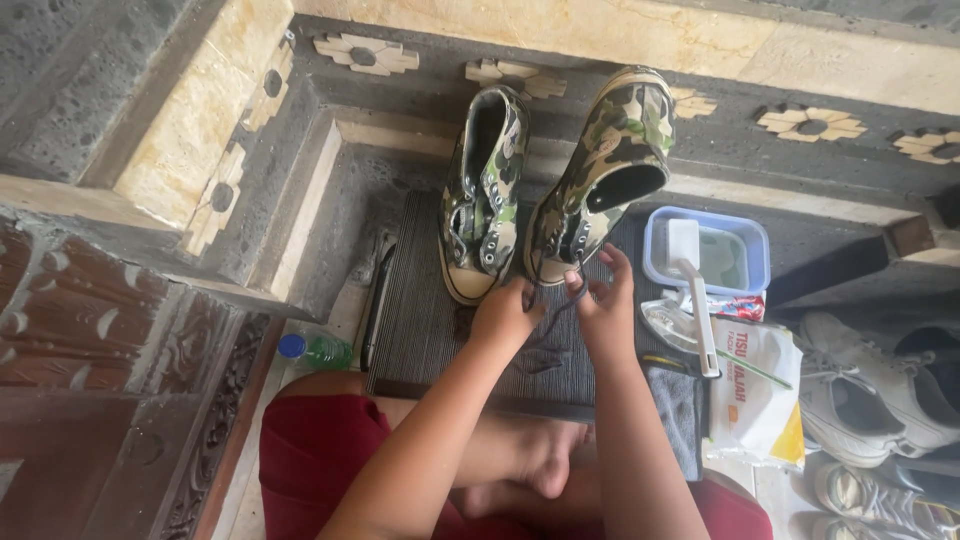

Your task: The person sits on the floor and threads a black shoelace through the eyelets of a camouflage-patterned sneaker. They pull the lace through each eyelet in sequence and adjust the tension, working on one shoe while the other remains beside it.

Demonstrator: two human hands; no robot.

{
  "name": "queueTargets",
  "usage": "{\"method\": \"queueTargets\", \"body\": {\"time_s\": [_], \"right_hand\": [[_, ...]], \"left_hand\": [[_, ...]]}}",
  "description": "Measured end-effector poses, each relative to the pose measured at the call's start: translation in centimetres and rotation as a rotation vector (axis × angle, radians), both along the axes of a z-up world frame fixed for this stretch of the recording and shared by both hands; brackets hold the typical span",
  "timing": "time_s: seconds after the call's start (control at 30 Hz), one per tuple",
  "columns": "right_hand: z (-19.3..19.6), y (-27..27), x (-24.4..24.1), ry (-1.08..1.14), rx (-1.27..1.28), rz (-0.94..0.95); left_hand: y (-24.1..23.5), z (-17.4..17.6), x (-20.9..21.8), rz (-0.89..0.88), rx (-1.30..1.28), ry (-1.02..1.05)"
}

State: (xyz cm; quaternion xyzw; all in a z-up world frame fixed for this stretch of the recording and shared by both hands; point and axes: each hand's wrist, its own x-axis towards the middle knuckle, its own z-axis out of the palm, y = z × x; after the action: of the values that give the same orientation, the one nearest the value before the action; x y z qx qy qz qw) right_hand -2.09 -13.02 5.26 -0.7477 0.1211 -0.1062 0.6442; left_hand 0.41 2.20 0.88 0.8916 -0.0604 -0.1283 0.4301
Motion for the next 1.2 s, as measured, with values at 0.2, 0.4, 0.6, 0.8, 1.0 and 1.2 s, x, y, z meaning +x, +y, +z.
{"method": "queueTargets", "body": {"time_s": [0.2,0.4,0.6,0.8,1.0,1.2], "right_hand": [[-0.2,1.1,-2.5,0.123,-0.056,0.024],[2.4,2.7,-4.6,0.194,0.207,-0.015],[5.0,3.7,-5.2,0.265,0.194,-0.024],[2.3,3.4,-4.0,0.411,-0.037,0.04],[3.6,2.4,-2.5,0.38,0.082,-0.01],[-4.4,-1.5,4.7,0.369,0.653,-0.046]], "left_hand": [[-0.1,4.6,-2.7,-0.044,0.128,-0.247],[0.3,8.1,-4.8,0.012,-0.238,0.259],[0.3,6.6,-6.0,-0.008,-0.416,0.309],[-1.5,-1.7,-3.7,0.017,-0.486,0.098],[0.3,3.9,-4.6,0.048,-0.22,0.219],[1.6,7.1,-6.5,-0.029,-0.254,0.178]]}}
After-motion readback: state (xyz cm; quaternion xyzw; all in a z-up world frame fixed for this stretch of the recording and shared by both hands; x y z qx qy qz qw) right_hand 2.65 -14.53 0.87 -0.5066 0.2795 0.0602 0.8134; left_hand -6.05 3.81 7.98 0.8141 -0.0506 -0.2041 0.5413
